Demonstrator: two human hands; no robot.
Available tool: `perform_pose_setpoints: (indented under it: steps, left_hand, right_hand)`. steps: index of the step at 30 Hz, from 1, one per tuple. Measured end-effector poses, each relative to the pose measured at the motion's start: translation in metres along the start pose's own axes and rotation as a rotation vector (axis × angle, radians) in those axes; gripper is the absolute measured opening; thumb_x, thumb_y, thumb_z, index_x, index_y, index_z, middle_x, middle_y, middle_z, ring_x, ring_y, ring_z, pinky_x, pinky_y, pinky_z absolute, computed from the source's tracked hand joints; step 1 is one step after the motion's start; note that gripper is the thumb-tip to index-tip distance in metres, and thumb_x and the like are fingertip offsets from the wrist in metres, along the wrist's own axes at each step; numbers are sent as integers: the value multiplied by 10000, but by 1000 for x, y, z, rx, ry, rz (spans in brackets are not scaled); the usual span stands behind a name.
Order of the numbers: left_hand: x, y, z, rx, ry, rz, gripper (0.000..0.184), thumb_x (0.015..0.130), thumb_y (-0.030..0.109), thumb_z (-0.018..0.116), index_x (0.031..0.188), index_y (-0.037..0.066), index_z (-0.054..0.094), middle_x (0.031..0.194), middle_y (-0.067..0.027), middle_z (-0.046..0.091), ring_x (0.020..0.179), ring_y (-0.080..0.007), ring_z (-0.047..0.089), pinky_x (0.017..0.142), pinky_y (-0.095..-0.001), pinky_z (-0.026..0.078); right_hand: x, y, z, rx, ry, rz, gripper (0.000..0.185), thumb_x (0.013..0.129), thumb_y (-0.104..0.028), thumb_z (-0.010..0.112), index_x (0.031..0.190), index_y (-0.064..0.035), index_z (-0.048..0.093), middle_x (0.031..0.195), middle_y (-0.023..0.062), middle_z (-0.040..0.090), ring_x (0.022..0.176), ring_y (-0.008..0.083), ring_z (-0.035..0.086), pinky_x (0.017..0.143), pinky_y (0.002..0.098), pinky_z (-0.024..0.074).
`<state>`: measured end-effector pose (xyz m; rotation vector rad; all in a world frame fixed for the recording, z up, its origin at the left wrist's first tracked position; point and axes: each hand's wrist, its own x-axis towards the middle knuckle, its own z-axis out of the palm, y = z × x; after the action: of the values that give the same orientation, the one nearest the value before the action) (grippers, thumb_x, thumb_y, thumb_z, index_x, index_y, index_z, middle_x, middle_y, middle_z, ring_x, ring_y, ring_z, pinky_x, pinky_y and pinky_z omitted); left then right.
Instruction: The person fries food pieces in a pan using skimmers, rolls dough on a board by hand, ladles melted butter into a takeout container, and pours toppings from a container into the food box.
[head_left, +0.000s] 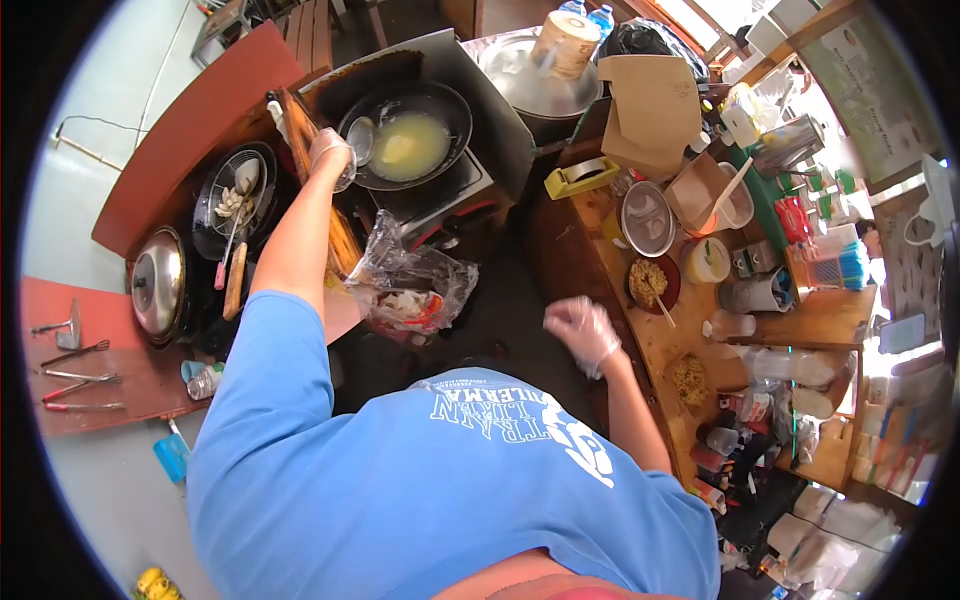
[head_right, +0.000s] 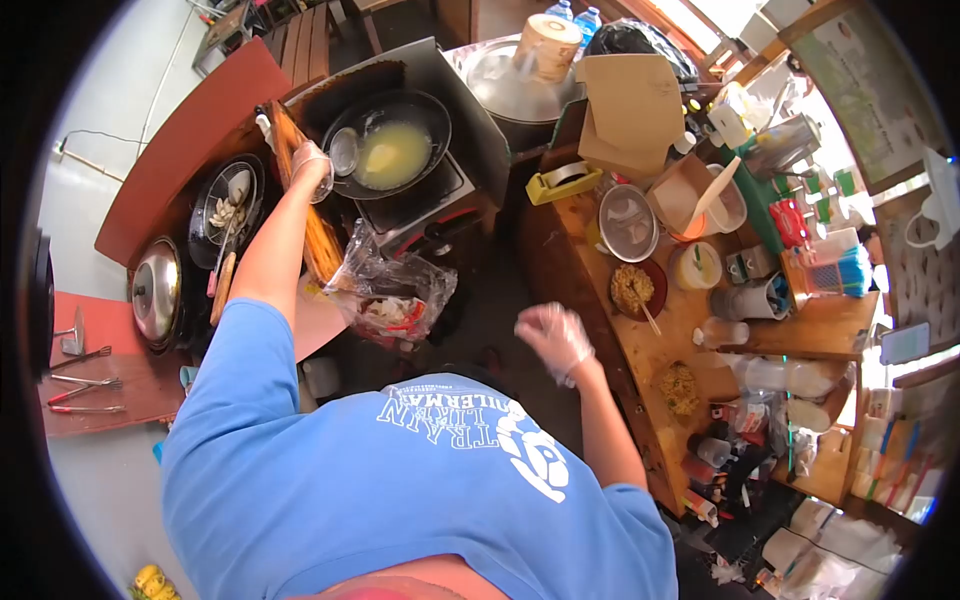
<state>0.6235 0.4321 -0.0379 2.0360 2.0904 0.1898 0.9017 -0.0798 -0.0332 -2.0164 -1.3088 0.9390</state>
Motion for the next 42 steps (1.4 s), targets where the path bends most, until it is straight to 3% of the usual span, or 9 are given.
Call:
perform_pose_setpoints:
  steps: [10,13,14,17,21,25,30,39,42]
  left_hand:
    - [10,22,30,149,-287,25,282,853,67,637,1117,8,718,1253,-238,642,1238,-350,597,981,-421,535]
    - [30,17,68,-306,-543,-172,148,869,170,698,889,25,715,793,-132,723,618,-225,675,536,-339,557]
    - [49,11,88,-425,-679,-252,180,900,180,677,784,43,666,607,-74,610,435,-169,532,400,-297,447]
    - [85,22,156,-288,-977,-349,209,924,163,655,757,39,655,600,-74,596,467,-186,549,419,-308,447]
    - [50,30,117,-806,-863,-179,24,817,20,626,826,19,648,609,-63,589,424,-146,493,373,-284,328]
    - [30,30,126,-1097,-854,-67,153,847,68,583,941,-4,680,677,-94,648,440,-149,487,394,-281,323]
    - [24,42,141,-1248,-713,21,105,822,-10,634,912,-19,686,710,-93,673,582,-182,645,501,-282,498]
    - [10,49,138,-1296,-680,90,82,861,-5,621,824,3,694,676,-58,648,530,-169,596,474,-316,451]
    - [-5,52,135,-1055,-452,307,55,824,-19,647,803,-27,698,687,-60,669,546,-183,615,493,-322,470]
  right_hand:
    - [-120,52,67,108,-26,587,307,882,-291,713,1064,-46,744,1052,136,737,992,248,709,870,363,545]
    - [-129,43,82,152,30,667,321,887,-301,708,1066,-37,739,1046,131,742,990,240,710,876,359,544]
    - [-132,38,86,96,37,650,314,888,-300,705,1057,-38,740,1028,136,747,976,252,714,881,362,543]
    - [-143,31,105,82,44,697,367,866,-349,679,1071,-52,748,1101,168,713,1050,326,682,929,402,525]
    - [-164,33,139,68,55,754,372,866,-358,669,1070,-58,750,1107,166,719,1059,322,684,932,400,525]
    - [-189,34,173,91,117,859,370,853,-358,670,1058,-62,758,1088,164,731,1056,301,694,932,387,530]
    - [-214,26,195,38,90,910,350,870,-341,664,1073,-70,753,1102,157,730,1045,308,697,935,392,528]
    - [-261,86,198,90,82,932,376,855,-367,638,1088,-99,761,1121,153,725,1086,309,681,969,387,515]
    - [-281,105,176,202,77,1051,396,820,-363,626,1093,-112,764,1137,148,721,1111,316,670,997,378,499]
